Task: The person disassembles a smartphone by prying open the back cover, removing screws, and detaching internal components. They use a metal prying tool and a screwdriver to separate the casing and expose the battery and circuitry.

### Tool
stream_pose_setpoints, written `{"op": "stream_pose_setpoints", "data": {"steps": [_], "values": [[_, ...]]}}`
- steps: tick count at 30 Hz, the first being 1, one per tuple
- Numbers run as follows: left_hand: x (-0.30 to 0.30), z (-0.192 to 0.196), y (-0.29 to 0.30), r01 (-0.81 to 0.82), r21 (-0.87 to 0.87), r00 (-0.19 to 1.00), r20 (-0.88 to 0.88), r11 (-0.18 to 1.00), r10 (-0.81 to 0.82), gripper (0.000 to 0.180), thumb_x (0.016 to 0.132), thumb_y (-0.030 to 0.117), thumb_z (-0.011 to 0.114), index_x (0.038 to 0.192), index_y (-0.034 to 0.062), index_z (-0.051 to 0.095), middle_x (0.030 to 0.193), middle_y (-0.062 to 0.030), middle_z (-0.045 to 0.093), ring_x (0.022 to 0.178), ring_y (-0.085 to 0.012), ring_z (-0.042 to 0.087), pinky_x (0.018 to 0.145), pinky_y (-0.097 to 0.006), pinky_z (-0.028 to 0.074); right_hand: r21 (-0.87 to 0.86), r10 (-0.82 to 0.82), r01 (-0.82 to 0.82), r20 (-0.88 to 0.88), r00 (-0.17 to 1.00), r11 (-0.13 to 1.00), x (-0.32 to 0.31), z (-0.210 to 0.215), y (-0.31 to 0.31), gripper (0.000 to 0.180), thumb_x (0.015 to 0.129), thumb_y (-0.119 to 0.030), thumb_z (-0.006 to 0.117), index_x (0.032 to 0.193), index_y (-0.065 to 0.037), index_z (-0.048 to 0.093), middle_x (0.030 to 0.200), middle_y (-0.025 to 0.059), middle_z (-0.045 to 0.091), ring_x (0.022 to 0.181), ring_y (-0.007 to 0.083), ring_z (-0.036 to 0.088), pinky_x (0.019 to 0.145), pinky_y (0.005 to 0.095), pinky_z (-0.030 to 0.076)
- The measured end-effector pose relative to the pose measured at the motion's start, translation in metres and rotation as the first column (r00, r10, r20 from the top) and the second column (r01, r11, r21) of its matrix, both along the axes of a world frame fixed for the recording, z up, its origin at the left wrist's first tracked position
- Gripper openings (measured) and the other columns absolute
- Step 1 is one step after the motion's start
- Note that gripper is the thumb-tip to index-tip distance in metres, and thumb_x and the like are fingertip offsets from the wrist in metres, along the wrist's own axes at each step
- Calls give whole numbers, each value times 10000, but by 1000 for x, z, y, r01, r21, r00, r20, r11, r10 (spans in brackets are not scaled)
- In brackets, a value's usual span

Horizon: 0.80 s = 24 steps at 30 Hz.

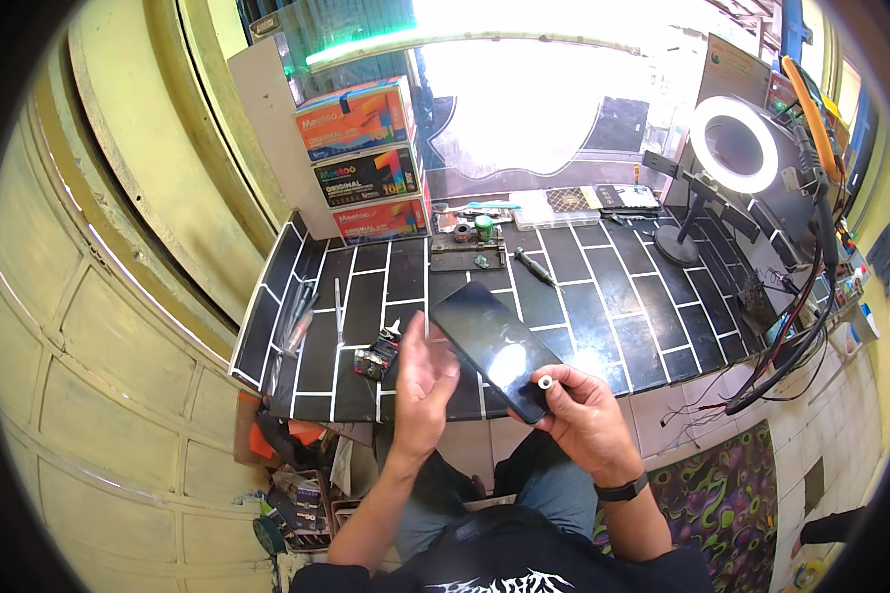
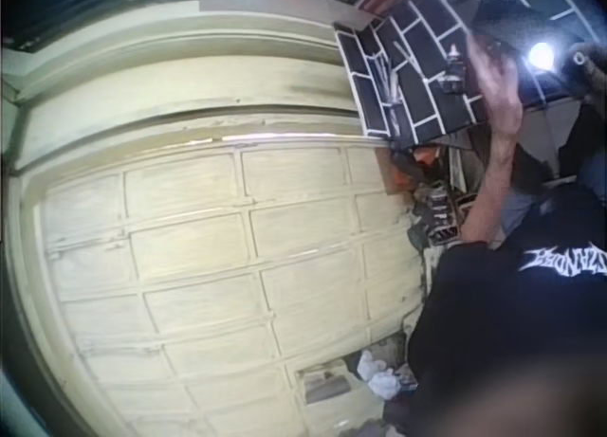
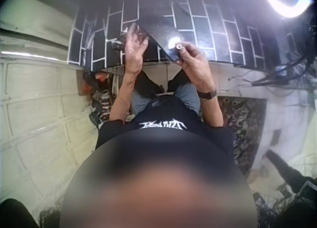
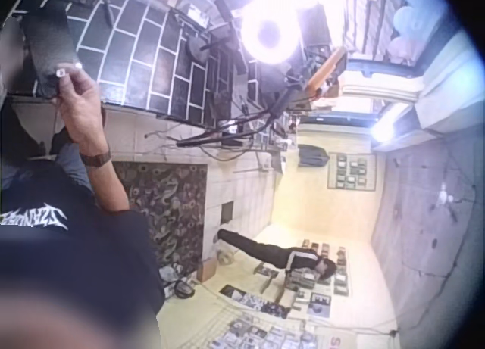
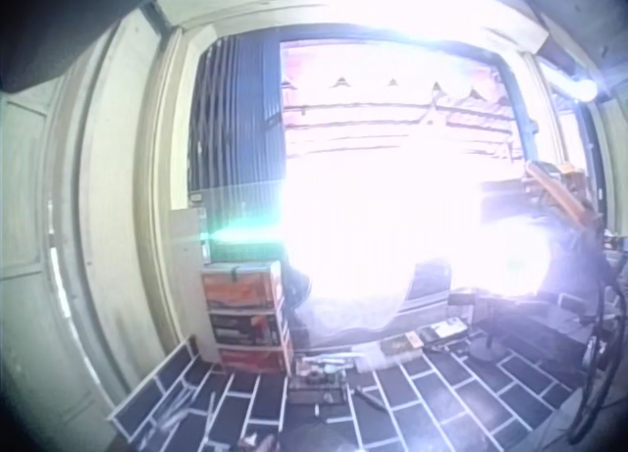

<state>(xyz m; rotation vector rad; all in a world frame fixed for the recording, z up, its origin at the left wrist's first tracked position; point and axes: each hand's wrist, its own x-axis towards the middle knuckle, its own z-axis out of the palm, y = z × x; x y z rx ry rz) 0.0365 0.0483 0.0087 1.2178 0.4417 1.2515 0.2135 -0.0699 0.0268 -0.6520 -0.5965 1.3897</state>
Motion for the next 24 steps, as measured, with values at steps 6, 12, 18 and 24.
{"op": "stream_pose_setpoints", "data": {"steps": [6,12,18,24], "values": [[30,-13,-2,263,-355,943,292,897,-161,428,1050,278,654,1366,45,482,1264,-111,654,1174,-231,658,1009,-418,545,-49,-65,86,337,939,995,-19,-5,-1,208,1048,-73,632,1221,26,694,1195,89,692,1055,136,679,897,285,598],[18,-11,14,158,-342,971,225,926,-82,466,977,159,752,1344,38,489,1140,-82,675,911,-214,727,828,-397,637,66,-306,313,466,830,948,-5,-1,-11,219,1023,-46,655,1221,42,690,1230,149,689,1054,171,699,913,311,585],[13,-8,16,172,-328,969,227,929,-99,430,960,121,767,1299,37,515,1115,-61,661,901,-180,707,821,-393,640,-9,-260,283,366,893,959,5,-28,-1,197,993,-26,690,1176,49,695,1021,86,728,922,136,703,859,288,577],[8,-20,20,199,-315,971,193,928,-143,501,975,142,750,1382,33,480,1172,-65,660,943,-152,708,818,-365,640,54,-282,279,317,906,959,-11,-29,14,158,986,-3,687,1133,52,702,989,81,708,975,204,730,905,342,607]]}}
